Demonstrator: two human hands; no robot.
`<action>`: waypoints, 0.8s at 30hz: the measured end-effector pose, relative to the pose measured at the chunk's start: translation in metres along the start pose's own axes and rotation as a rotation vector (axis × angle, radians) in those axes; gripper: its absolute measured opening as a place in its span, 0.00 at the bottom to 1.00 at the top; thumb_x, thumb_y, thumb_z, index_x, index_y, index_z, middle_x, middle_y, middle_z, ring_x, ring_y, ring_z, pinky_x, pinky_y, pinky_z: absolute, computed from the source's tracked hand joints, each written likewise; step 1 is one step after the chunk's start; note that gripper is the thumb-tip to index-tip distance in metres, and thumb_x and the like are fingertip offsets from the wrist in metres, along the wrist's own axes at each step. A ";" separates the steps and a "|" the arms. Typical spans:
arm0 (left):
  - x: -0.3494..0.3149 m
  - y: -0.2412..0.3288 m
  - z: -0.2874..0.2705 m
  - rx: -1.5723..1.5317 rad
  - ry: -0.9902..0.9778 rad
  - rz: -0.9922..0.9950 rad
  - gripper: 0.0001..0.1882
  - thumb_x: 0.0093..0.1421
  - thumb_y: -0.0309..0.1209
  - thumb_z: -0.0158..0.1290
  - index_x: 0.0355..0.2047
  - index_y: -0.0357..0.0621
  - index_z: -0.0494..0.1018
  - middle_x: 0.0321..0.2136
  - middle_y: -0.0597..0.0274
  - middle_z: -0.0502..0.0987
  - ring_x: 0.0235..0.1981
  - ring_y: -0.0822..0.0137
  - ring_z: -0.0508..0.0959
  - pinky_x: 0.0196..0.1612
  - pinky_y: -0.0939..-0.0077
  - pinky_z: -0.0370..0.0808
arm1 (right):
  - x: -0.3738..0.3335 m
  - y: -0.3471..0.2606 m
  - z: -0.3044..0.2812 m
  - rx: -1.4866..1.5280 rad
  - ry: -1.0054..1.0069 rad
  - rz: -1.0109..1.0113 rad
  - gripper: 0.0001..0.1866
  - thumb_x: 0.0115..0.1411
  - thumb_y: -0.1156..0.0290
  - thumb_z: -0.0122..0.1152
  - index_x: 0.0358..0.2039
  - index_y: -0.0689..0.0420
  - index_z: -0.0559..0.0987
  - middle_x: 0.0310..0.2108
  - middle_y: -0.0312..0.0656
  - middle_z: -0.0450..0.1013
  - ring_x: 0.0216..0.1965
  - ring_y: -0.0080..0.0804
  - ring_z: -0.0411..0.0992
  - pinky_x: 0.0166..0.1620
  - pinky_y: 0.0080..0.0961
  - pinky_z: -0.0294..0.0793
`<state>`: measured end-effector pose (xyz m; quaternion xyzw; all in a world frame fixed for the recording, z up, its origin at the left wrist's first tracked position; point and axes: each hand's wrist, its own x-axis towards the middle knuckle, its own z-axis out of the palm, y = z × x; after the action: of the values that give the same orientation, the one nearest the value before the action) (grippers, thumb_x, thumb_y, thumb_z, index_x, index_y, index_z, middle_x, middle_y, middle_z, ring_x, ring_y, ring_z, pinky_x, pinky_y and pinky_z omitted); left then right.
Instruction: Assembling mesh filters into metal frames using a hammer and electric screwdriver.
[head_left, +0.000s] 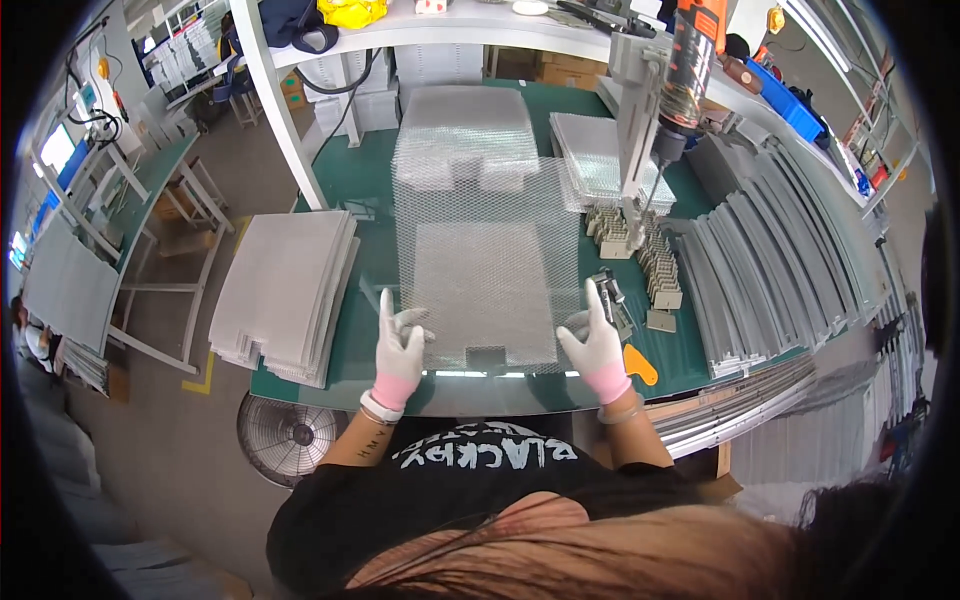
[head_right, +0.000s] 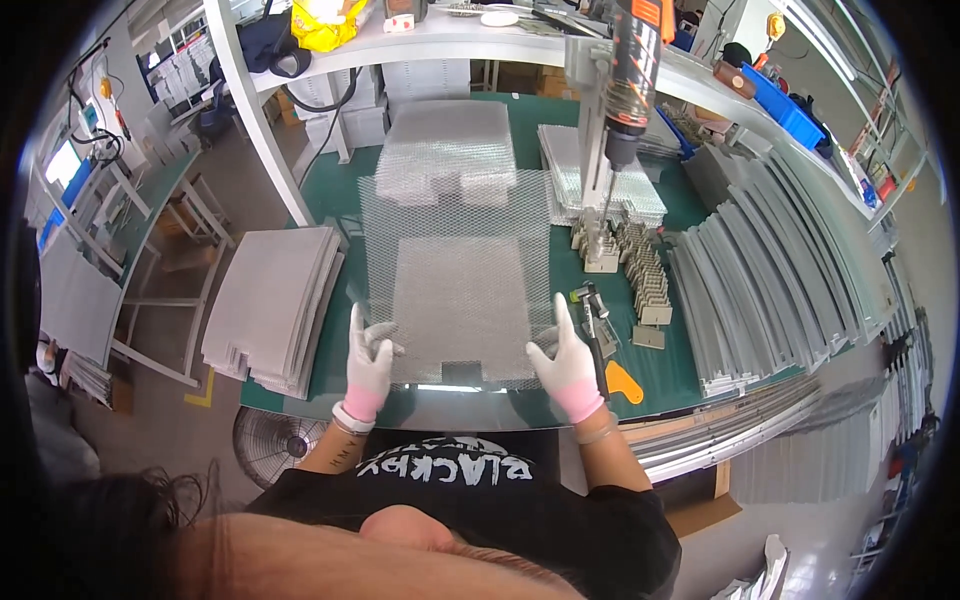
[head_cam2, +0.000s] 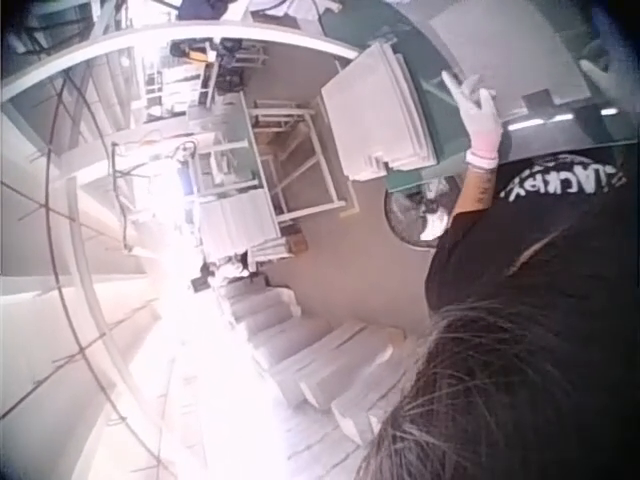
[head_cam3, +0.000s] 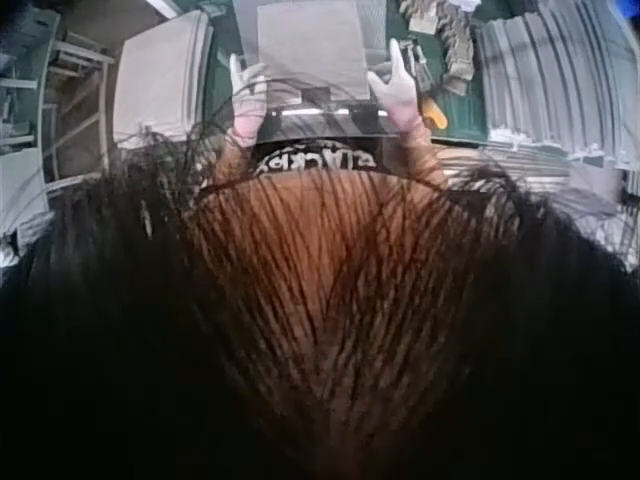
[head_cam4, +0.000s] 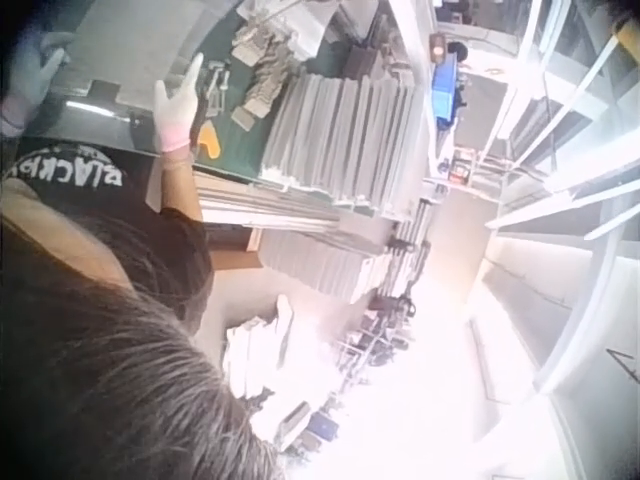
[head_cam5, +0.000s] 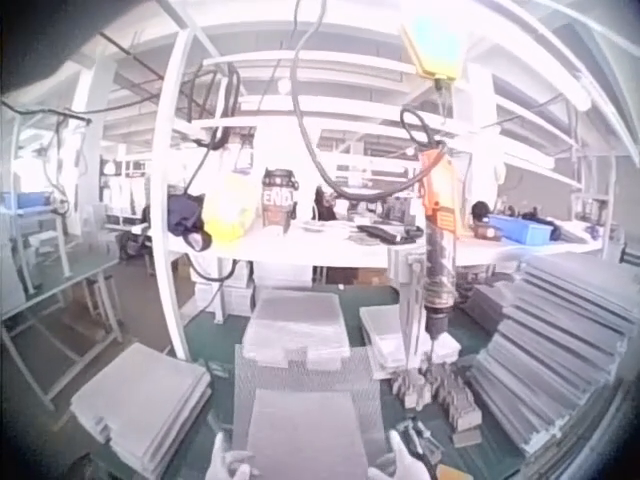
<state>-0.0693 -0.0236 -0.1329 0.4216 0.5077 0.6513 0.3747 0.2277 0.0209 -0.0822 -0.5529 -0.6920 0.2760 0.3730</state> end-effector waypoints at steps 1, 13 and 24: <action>0.002 -0.004 -0.001 0.002 0.000 -0.005 0.28 0.63 0.27 0.53 0.63 0.36 0.62 0.46 0.50 0.76 0.37 0.66 0.79 0.46 0.72 0.76 | 0.002 0.007 0.007 0.001 -0.003 0.005 0.49 0.52 0.70 0.69 0.71 0.60 0.52 0.33 0.45 0.77 0.24 0.34 0.73 0.32 0.26 0.74; 0.030 -0.049 0.002 1.183 -0.227 0.094 0.38 0.53 0.47 0.63 0.60 0.44 0.67 0.41 0.47 0.74 0.43 0.49 0.77 0.47 0.58 0.75 | 0.026 0.082 0.072 -0.247 -0.025 0.052 0.37 0.54 0.61 0.65 0.63 0.59 0.66 0.50 0.53 0.75 0.50 0.49 0.74 0.54 0.37 0.73; 0.031 -0.056 -0.007 1.173 -0.268 0.097 0.39 0.53 0.47 0.63 0.61 0.43 0.66 0.42 0.44 0.74 0.44 0.48 0.77 0.48 0.59 0.75 | 0.026 0.081 0.064 -0.231 -0.135 0.011 0.34 0.55 0.60 0.65 0.61 0.58 0.69 0.56 0.53 0.72 0.57 0.49 0.70 0.60 0.36 0.69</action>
<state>-0.0842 0.0138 -0.1832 0.6589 0.7108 0.2203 0.1102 0.2174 0.0672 -0.1773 -0.5762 -0.7396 0.2332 0.2580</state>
